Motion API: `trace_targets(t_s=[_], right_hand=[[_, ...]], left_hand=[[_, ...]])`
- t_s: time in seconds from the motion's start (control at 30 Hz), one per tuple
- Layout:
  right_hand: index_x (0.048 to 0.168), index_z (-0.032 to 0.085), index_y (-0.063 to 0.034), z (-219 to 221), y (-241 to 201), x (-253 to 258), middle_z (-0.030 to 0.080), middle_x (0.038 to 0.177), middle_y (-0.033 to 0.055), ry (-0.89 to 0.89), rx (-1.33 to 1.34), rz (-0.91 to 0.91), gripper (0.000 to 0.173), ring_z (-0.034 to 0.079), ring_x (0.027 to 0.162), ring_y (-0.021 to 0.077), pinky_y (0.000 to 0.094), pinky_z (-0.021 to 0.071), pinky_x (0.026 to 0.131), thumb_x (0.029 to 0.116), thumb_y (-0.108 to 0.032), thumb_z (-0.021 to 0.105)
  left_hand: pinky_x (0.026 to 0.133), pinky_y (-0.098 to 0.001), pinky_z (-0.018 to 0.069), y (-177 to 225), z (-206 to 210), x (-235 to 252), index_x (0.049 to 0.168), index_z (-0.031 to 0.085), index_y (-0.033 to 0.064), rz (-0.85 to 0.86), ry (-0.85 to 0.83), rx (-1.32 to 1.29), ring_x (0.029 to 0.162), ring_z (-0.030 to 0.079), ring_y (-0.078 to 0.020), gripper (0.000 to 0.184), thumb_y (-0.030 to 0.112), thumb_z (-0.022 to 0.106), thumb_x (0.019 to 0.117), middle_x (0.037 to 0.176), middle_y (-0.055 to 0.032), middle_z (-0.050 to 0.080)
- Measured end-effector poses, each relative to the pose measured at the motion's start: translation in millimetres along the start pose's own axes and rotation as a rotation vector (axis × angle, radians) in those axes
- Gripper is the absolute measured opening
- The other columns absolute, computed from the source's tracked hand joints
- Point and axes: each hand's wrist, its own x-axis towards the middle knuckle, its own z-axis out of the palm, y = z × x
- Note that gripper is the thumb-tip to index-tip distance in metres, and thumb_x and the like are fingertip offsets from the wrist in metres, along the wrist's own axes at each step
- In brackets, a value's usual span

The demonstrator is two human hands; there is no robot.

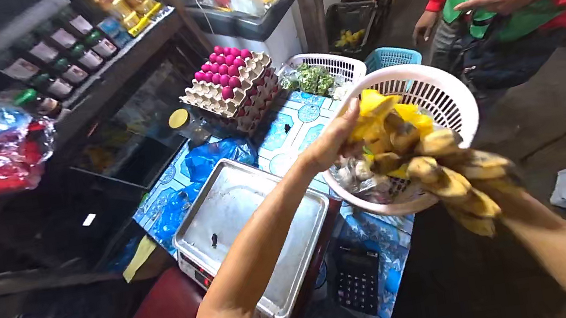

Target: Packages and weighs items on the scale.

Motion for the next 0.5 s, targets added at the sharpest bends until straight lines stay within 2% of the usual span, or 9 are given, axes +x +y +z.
trace_targets(t_s=[0.07, 0.13, 0.17, 0.23, 0.27, 0.3, 0.4, 0.43, 0.5], right_hand=[[0.103, 0.069, -0.0188, -17.1, 3.1, 11.4, 0.073, 0.091, -0.0070, 0.064, -0.039, 0.017, 0.021, 0.068, 0.083, -0.0008, 0.0166, 0.0567, 0.074, 0.1038, -0.020, 0.048], [0.107, 0.064, -0.0089, -11.8, 0.5, 22.1, 0.071, 0.091, -0.0032, 0.266, -0.194, 0.027, 0.024, 0.067, 0.084, 0.0004, 0.0181, 0.0567, 0.075, 0.1056, -0.013, 0.040], [0.117, 0.059, -0.0024, -3.9, -2.0, 24.5, 0.066, 0.096, -0.0007, 0.357, -0.304, 0.038, 0.024, 0.065, 0.088, 0.0011, 0.0198, 0.0555, 0.081, 0.1085, -0.010, 0.038], [0.118, 0.056, -0.0042, 2.0, 2.8, 33.9, 0.067, 0.094, -0.0041, 0.436, -0.313, 0.023, 0.027, 0.065, 0.087, -0.0007, 0.0205, 0.0570, 0.081, 0.1094, -0.011, 0.031], [0.116, 0.056, -0.0052, 6.3, 4.7, 39.0, 0.067, 0.091, -0.0054, 0.465, -0.280, 0.002, 0.026, 0.065, 0.084, -0.0014, 0.0199, 0.0569, 0.079, 0.1090, -0.010, 0.031], [0.115, 0.056, -0.0051, 12.0, 5.0, 44.3, 0.066, 0.090, -0.0052, 0.501, -0.218, -0.009, 0.025, 0.065, 0.084, -0.0012, 0.0196, 0.0569, 0.079, 0.1088, -0.008, 0.031], [0.109, 0.056, -0.0020, 24.1, 10.6, 69.6, 0.063, 0.085, 0.0002, 0.731, 0.077, 0.012, 0.020, 0.064, 0.076, 0.0049, 0.0228, 0.0560, 0.071, 0.1082, -0.006, 0.036], [0.110, 0.055, -0.0045, 17.1, 18.9, 79.6, 0.063, 0.085, 0.0012, 0.788, 0.226, 0.035, 0.019, 0.064, 0.075, 0.0072, 0.0257, 0.0568, 0.069, 0.1083, -0.009, 0.036], [0.108, 0.053, -0.0085, 6.1, 31.1, 93.3, 0.060, 0.086, -0.0012, 0.808, 0.318, 0.077, 0.018, 0.061, 0.075, 0.0056, 0.0254, 0.0550, 0.069, 0.1063, -0.006, 0.036]], left_hand=[[0.057, -0.0200, 0.0462, -1.1, 17.1, -1.1, 0.095, 0.056, 0.0086, -0.013, -0.088, 0.078, 0.055, 0.050, -0.0020, 0.054, 0.043, 0.016, 0.1092, 0.061, 0.0070, 0.051], [0.059, -0.0198, 0.0450, -7.9, 28.0, -1.4, 0.095, 0.054, 0.0064, -0.033, -0.123, 0.108, 0.056, 0.048, -0.0017, 0.052, 0.041, 0.018, 0.1089, 0.061, 0.0073, 0.046], [0.061, -0.0201, 0.0452, -10.3, 30.8, -1.2, 0.100, 0.054, 0.0048, -0.032, -0.116, 0.111, 0.057, 0.048, -0.0016, 0.052, 0.041, 0.018, 0.1079, 0.062, 0.0072, 0.046], [0.066, -0.0233, 0.0483, -10.8, 35.6, -0.6, 0.119, 0.052, -0.0022, -0.027, -0.071, 0.121, 0.063, 0.052, -0.0041, 0.057, 0.041, 0.017, 0.1077, 0.071, 0.0028, 0.052], [0.069, -0.0253, 0.0500, -9.3, 37.5, -0.3, 0.131, 0.047, -0.0055, -0.025, -0.057, 0.120, 0.068, 0.054, -0.0060, 0.061, 0.041, 0.016, 0.1075, 0.080, -0.0013, 0.055], [0.071, -0.0267, 0.0511, -7.3, 39.8, -0.1, 0.137, 0.043, -0.0065, -0.021, -0.041, 0.123, 0.072, 0.056, -0.0072, 0.063, 0.041, 0.015, 0.1074, 0.089, -0.0050, 0.058], [0.070, -0.0264, 0.0526, -12.2, 45.1, -2.2, 0.145, 0.037, -0.0032, -0.002, 0.009, 0.108, 0.076, 0.058, -0.0071, 0.071, 0.051, 0.011, 0.1066, 0.106, -0.0085, 0.060], [0.072, -0.0281, 0.0531, -15.7, 45.1, -3.1, 0.146, 0.036, -0.0011, -0.003, 0.017, 0.090, 0.077, 0.059, -0.0080, 0.074, 0.055, 0.009, 0.1056, 0.108, -0.0082, 0.061], [0.071, -0.0268, 0.0538, -20.9, 46.2, -1.8, 0.141, 0.041, 0.0036, -0.005, 0.049, 0.051, 0.074, 0.060, -0.0062, 0.075, 0.061, 0.008, 0.1044, 0.098, -0.0023, 0.063]])
